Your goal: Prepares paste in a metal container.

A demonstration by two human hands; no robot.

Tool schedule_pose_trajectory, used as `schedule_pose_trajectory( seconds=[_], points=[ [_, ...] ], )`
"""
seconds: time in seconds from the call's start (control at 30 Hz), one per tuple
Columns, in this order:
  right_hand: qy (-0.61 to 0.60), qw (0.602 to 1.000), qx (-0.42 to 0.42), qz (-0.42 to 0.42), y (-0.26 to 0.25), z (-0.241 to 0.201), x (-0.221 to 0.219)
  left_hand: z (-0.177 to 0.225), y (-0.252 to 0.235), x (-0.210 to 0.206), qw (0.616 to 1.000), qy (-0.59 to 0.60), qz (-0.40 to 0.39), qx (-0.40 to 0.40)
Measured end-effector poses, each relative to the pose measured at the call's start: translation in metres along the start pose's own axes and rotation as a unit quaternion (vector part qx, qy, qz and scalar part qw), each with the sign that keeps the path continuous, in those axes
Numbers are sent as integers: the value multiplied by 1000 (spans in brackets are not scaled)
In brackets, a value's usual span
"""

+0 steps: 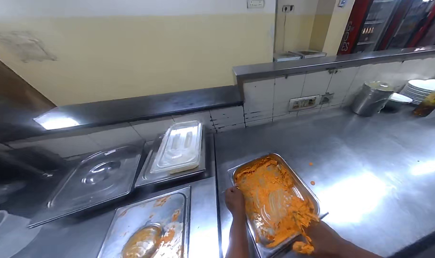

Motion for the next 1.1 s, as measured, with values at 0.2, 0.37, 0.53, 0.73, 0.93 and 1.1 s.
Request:
schedule_pose_trajectory(
  seconds=[0.2,0.37,0.53,0.73,0.93,1.1],
  points=[
    [-294,956,20,13,46,16,48,0,-3,0,1000,1,3,-3],
    [-875,408,192,176,-59,-8,33,-1,0,-3,1000,16,11,2],
    [-932,256,134,220,-60,-31,13,-1,2,-3,999,23,29,10],
    [-928,308,124,168,21,-23,-16,-2,2,-2,999,16,31,11],
    [-840,506,92,172,17,-7,32,-3,2,0,1000,-9,20,9],
    [-721,665,56,186,1,-13,60,2,5,1,999,-18,21,16]
  ],
)
Point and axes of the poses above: each hand's wrist, its own y-axis away from the middle knuckle, its own x-axis out of the back of the hand, z = x × y, the point moved 2 cm from there along -y, towards the middle knuckle, and after that the axes turned 11 degrees about -z, right-handed, at the moved point
